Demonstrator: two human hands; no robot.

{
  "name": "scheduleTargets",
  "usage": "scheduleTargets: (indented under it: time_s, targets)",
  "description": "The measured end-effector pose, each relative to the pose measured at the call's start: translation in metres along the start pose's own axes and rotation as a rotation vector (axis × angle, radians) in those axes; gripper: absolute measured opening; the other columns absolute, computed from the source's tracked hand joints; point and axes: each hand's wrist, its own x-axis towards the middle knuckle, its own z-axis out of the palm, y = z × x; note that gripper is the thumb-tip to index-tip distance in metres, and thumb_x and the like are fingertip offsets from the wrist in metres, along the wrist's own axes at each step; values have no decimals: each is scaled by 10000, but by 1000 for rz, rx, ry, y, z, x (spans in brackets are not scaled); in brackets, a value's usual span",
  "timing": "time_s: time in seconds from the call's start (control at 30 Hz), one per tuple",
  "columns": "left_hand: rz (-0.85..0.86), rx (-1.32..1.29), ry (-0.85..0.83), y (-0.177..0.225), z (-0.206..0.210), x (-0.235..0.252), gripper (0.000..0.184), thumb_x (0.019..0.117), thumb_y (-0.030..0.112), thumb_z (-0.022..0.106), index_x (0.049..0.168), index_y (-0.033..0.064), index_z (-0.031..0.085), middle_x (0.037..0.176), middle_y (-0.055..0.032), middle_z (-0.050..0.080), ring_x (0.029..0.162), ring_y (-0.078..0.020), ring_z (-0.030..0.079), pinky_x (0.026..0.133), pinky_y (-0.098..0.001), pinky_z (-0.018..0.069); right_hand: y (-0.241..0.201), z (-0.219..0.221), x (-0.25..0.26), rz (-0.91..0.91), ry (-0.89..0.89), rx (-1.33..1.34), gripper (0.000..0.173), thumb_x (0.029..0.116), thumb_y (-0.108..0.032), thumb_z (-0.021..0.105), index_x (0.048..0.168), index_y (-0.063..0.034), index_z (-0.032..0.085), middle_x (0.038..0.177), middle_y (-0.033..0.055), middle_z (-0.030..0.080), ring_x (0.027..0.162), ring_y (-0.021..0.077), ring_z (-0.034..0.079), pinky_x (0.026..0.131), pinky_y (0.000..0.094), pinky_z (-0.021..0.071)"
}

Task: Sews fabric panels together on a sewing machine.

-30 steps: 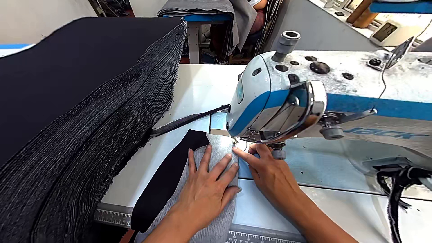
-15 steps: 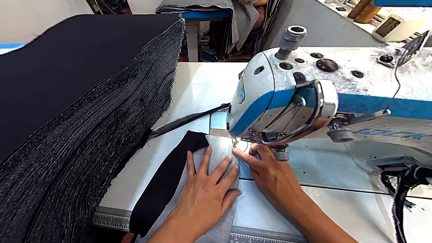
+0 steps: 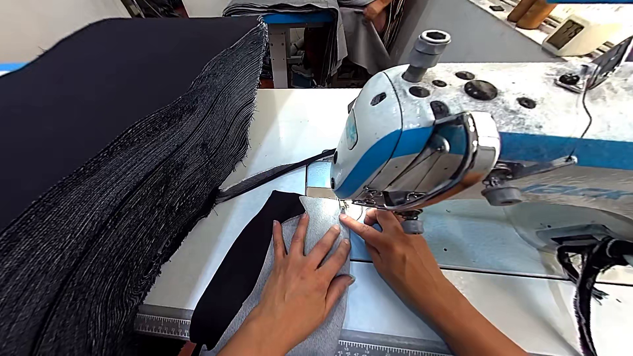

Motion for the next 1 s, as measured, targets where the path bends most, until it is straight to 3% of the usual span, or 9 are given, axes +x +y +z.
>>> scheduleTargets:
  time_s: [0.67, 0.77, 0.9, 1.0]
  targets:
    - [16, -7, -4, -4, -1, -1, 493, 1052, 530, 365, 1395, 310, 642, 1469, 46, 599, 1440, -445, 428, 1046, -828, 241, 0, -2, 1, 6, -10, 6, 448, 882, -115, 509, 1189, -283, 789, 973, 133, 705, 973, 348, 675, 777, 476, 517]
    - [46, -30, -41, -13, -4, 0, 487, 1054, 532, 364, 1409, 326, 626, 1492, 60, 575, 1465, -422, 400, 1061, -825, 225, 10, -9, -2, 36, 6, 137, 411, 885, -144, 509, 1162, -230, 800, 955, 84, 695, 911, 269, 659, 754, 417, 525]
    - [55, -22, -51, -14, -6, 0, 480, 1058, 522, 369, 1408, 319, 626, 1498, 54, 570, 1464, -430, 397, 1063, -825, 226, 25, -36, -27, 191, 79, 176, 337, 907, -148, 496, 1039, -149, 807, 926, 15, 665, 839, 108, 633, 691, 247, 528]
    - [46, -12, -32, -12, -5, 0, 465, 1052, 517, 384, 1396, 325, 632, 1485, 49, 583, 1449, -443, 416, 1047, -831, 241, 27, -51, -63, 273, 126, 120, 349, 912, -130, 476, 994, -127, 816, 938, 75, 690, 873, 146, 644, 737, 252, 522]
